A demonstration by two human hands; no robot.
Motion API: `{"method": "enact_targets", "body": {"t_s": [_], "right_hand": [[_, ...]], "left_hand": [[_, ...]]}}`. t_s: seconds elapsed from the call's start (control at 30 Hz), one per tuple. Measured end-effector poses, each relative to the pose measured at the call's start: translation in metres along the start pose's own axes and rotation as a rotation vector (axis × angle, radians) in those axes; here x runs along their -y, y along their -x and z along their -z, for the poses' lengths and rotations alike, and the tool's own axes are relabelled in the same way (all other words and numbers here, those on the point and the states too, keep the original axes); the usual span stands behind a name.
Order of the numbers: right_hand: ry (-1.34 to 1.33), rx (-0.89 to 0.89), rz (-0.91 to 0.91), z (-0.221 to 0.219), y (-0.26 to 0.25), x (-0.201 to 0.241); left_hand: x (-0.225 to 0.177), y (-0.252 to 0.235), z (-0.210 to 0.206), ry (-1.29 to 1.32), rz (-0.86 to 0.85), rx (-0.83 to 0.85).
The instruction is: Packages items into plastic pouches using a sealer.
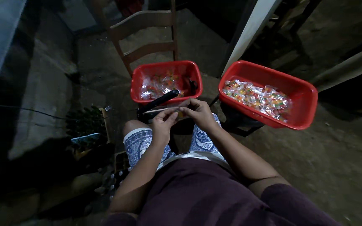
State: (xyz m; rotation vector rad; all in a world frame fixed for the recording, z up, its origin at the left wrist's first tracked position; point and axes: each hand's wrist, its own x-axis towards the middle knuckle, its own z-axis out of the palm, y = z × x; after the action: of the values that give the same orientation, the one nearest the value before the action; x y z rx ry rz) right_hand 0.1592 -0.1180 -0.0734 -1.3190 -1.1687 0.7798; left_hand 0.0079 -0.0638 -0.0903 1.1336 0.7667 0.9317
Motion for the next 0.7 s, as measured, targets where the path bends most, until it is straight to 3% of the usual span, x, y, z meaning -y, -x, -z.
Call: {"method": "enact_targets", "body": {"t_s": [0.3, 0.7], "right_hand": [[-0.175, -0.083, -0.041, -0.005, 0.0, -0.018], [-0.004, -0.069, 0.197, -0.004, 0.001, -0.023]], "left_hand": [[-0.004, -0.004, -0.006, 0.09, 0.158, -0.129], [0.002, -0.013, 0.016, -0.447, -0.523, 0.018]]}}
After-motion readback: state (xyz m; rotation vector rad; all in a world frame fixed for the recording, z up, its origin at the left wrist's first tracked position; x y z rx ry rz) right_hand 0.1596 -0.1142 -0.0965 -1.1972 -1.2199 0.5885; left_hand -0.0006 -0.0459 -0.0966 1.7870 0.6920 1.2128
